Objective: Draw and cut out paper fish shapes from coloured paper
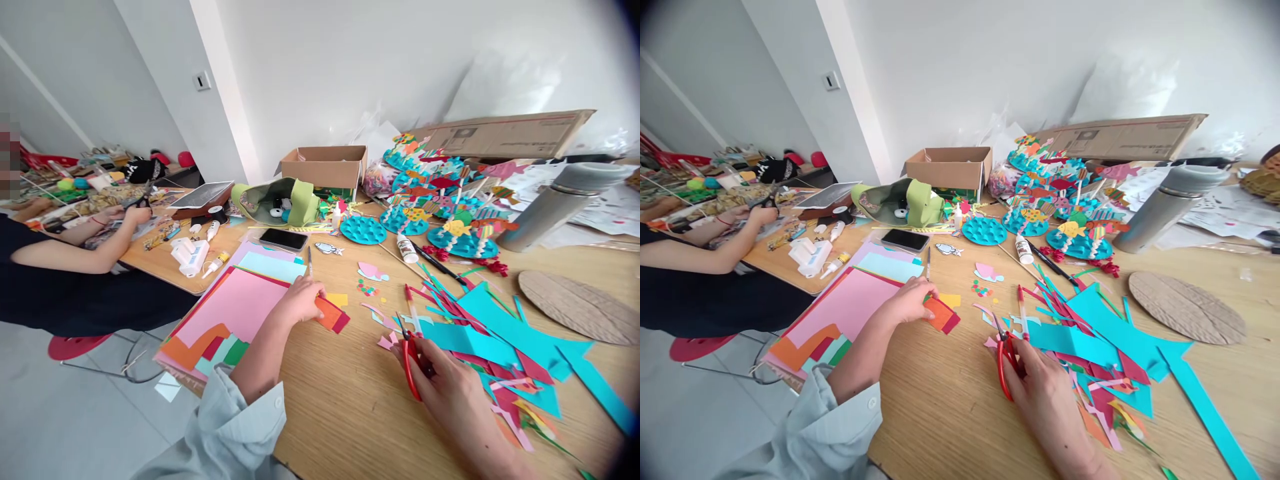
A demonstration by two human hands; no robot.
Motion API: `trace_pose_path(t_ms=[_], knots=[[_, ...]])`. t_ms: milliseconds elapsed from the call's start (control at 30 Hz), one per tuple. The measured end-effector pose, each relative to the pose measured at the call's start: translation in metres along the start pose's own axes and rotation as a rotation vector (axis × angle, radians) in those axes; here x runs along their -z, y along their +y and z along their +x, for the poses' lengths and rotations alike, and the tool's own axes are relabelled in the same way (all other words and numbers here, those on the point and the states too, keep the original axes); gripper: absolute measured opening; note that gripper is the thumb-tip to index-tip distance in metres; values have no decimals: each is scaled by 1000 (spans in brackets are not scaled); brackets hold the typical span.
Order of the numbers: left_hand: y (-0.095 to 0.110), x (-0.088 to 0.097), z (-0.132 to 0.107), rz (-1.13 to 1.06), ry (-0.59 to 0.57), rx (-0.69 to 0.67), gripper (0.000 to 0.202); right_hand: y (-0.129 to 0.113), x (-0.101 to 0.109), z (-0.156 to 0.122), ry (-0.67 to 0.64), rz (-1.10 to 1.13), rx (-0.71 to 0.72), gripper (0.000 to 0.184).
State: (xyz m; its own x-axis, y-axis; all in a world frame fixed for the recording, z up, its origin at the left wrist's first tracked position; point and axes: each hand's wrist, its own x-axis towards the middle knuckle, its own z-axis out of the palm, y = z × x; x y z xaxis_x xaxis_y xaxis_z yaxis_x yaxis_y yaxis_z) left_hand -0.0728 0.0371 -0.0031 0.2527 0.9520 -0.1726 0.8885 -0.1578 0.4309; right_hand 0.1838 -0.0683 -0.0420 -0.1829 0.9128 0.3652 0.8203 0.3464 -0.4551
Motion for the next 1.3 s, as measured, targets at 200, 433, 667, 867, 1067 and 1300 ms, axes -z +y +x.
trace_pose_path(t_ms=[200, 433, 667, 867, 1067, 1300], knots=[[-2, -6, 3, 85, -34, -5, 37, 0, 1, 0, 25, 13, 29, 22], [0, -2, 2, 100, -71, -1, 40, 2, 1, -1, 75, 55, 46, 18], [3, 2, 1, 96, -96, 10, 37, 6, 0, -1, 122, 50, 81, 16], [2, 2, 2, 71, -81, 11, 39, 4, 2, 1, 143, 46, 107, 16], [-2, 1, 4, 9, -38, 33, 35, 3, 2, 2, 158, 33, 109, 15], [-13, -7, 9, -196, 2, 69, 15, 6, 1, 3, 160, 80, 72, 19]])
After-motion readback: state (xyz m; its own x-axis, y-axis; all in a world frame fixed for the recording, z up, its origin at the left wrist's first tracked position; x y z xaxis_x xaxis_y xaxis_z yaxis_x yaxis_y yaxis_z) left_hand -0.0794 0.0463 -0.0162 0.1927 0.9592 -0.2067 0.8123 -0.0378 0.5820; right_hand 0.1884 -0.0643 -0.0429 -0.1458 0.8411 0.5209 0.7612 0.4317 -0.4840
